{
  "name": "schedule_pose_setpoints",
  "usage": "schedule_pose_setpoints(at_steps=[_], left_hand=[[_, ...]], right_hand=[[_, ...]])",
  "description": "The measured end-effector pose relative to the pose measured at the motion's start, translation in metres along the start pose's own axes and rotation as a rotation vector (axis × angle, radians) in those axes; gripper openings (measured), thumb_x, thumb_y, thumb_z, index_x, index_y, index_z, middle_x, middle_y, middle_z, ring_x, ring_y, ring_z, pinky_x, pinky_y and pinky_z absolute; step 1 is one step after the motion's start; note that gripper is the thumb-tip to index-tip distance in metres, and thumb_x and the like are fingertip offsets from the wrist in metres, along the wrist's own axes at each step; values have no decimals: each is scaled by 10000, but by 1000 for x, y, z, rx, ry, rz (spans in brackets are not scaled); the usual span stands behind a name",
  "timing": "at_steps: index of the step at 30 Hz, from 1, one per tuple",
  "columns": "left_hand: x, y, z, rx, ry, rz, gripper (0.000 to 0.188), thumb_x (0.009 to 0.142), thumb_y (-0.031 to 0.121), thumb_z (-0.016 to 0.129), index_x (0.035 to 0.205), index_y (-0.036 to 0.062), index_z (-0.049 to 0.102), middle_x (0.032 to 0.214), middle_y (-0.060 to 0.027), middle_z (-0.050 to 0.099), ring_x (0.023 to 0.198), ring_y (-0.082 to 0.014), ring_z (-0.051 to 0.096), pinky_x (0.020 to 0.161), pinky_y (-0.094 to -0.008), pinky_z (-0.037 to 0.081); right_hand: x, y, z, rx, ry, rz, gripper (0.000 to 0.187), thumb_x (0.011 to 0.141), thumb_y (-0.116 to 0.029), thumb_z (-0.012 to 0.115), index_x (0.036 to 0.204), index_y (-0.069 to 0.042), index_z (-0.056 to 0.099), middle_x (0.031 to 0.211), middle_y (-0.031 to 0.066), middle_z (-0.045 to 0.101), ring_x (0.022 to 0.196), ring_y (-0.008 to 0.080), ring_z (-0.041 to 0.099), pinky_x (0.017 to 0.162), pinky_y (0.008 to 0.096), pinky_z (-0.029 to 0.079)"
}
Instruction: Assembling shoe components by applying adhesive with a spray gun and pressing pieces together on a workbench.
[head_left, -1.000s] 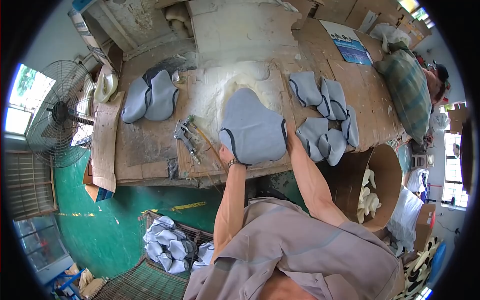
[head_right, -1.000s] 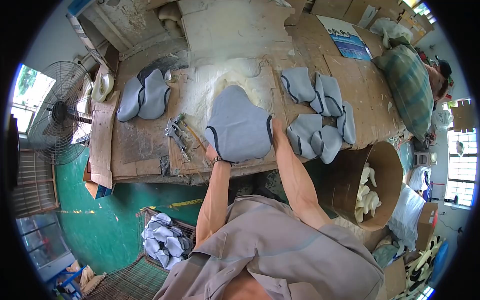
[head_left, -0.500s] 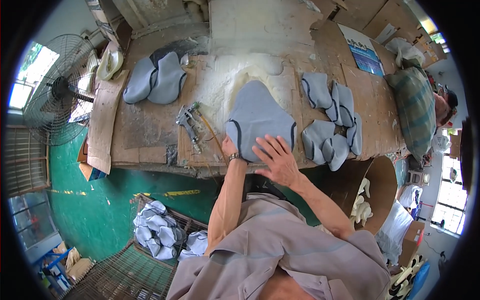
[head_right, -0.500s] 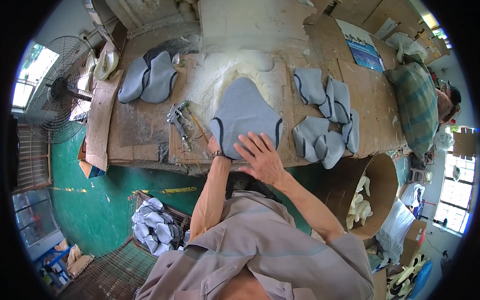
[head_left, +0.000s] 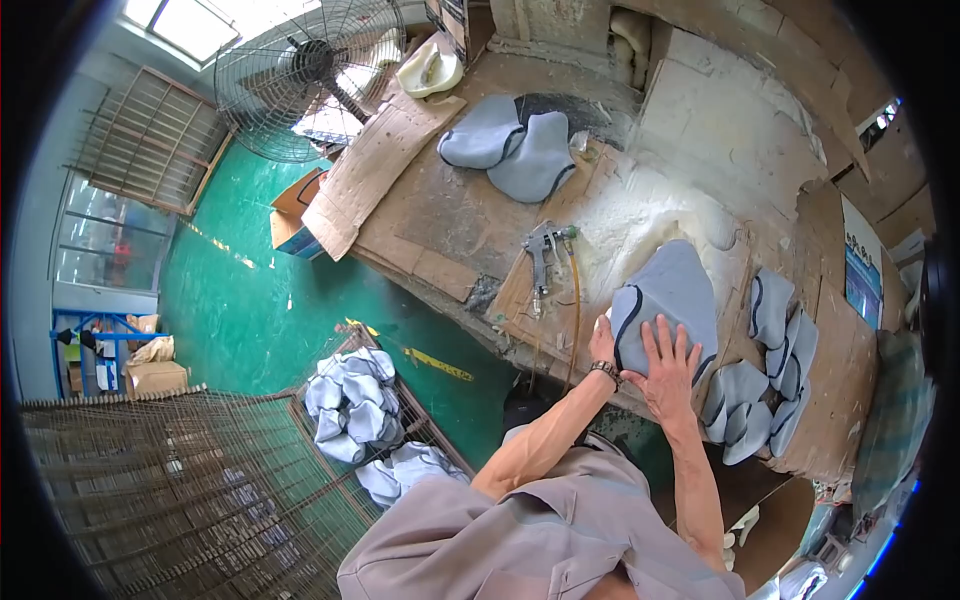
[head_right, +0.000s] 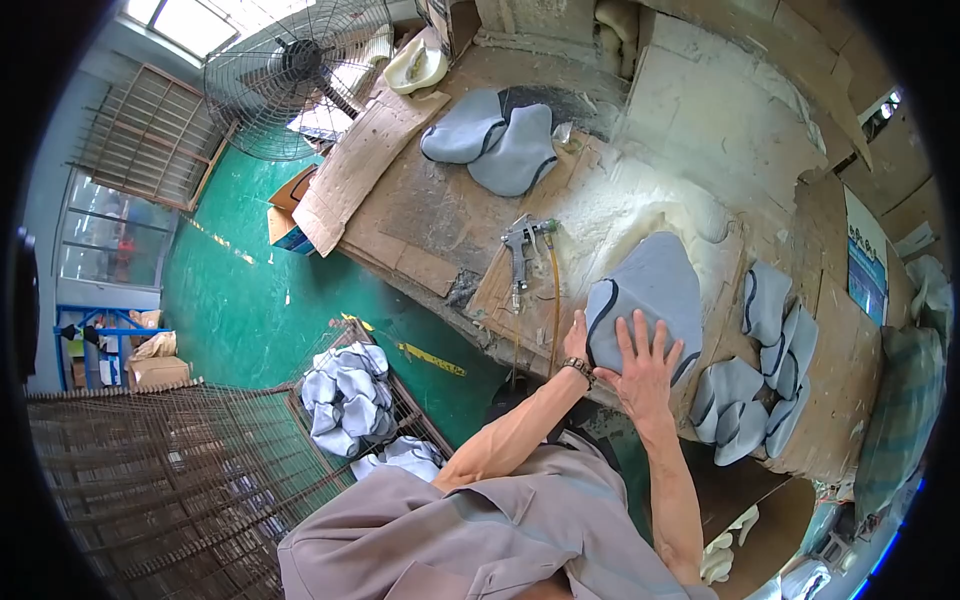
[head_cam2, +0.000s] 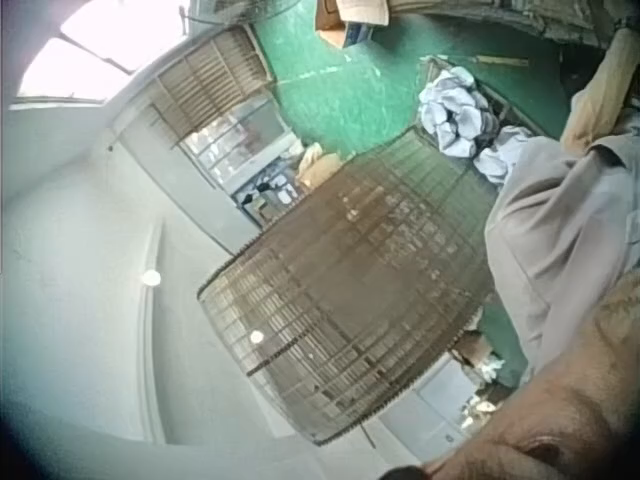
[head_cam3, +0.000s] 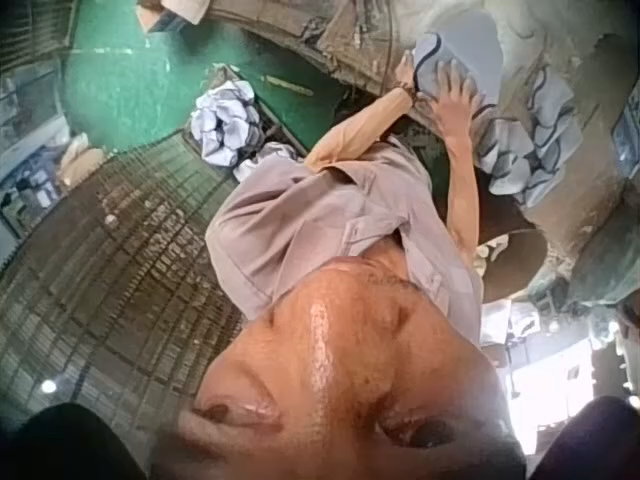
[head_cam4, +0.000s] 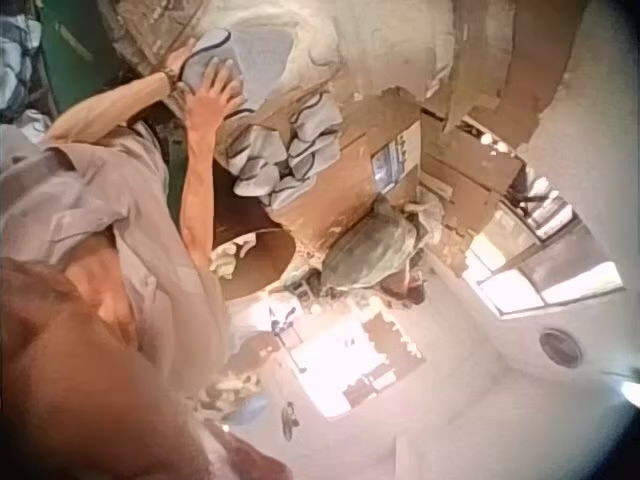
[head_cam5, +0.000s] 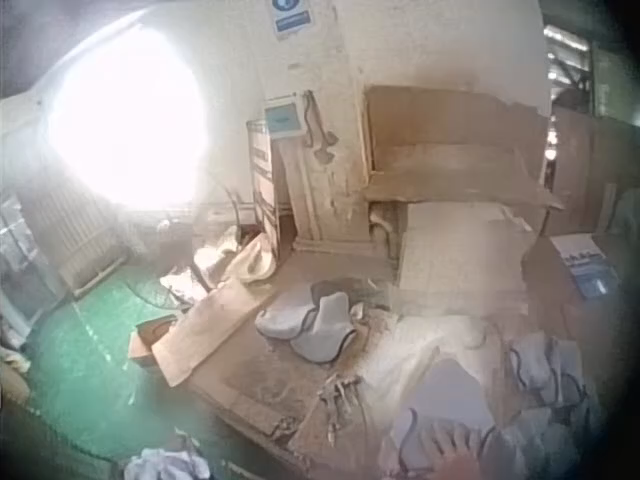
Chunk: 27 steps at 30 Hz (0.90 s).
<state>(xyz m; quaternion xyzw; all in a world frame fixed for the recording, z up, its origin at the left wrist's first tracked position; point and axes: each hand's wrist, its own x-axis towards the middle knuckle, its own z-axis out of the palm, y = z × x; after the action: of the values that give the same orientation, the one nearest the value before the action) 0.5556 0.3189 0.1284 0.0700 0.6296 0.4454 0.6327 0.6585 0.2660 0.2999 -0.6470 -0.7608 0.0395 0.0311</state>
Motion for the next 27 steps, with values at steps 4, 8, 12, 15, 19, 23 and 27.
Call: schedule_pose_setpoints(at_steps=[4,8,12,15,19,23,27], left_hand=[[10,-5,3,247,94,8,733,1001,644,535,1119,-58,708,1008,-157,740,940,-250,664,866,-414,515],[32,-1,8,109,174,126,712,1000,627,551,1132,-59,688,1033,-161,727,978,-249,652,896,-409,507],[60,5,9,-1,160,149,603,1019,545,592,1252,-11,586,958,-95,687,821,-189,631,749,-350,519],[11,53,12,252,21,165,507,1047,516,553,1202,34,538,881,-68,632,737,-150,596,670,-320,508],[-19,62,-12,114,-245,864,592,1075,465,471,1433,-7,485,1420,-197,580,1336,-295,549,1091,-429,436],[-52,86,-3,656,-645,1243,560,1057,438,488,1400,5,582,1494,-259,515,1433,-421,448,1175,-493,353],[-35,79,-3,686,-597,1296,508,1072,397,458,1376,13,594,1422,-237,588,1403,-413,486,1172,-499,359]], right_hand=[[4,10,-3,81,-75,9,972,753,-666,698,1562,-188,447,1639,116,374,1418,480,381,1086,763,278],[-2,18,2,155,-51,13,971,743,-675,702,1553,-194,464,1630,109,392,1415,481,384,1085,764,275],[-7,18,10,139,-14,18,949,747,-690,694,1535,-203,488,1621,107,408,1404,471,399,1085,756,272],[-12,26,17,91,-26,49,935,763,-713,665,1527,-201,497,1627,98,398,1402,453,399,1087,722,289],[3,14,5,73,5,-16,925,725,-610,775,1522,-228,501,1618,78,405,1404,428,405,1081,726,304],[4,25,0,88,-23,29,946,706,-591,800,1524,-225,496,1621,81,396,1407,421,399,1092,728,301],[-12,38,-8,161,-10,10,958,742,-600,783,1531,-149,478,1632,112,379,1483,412,330,1150,686,279]])
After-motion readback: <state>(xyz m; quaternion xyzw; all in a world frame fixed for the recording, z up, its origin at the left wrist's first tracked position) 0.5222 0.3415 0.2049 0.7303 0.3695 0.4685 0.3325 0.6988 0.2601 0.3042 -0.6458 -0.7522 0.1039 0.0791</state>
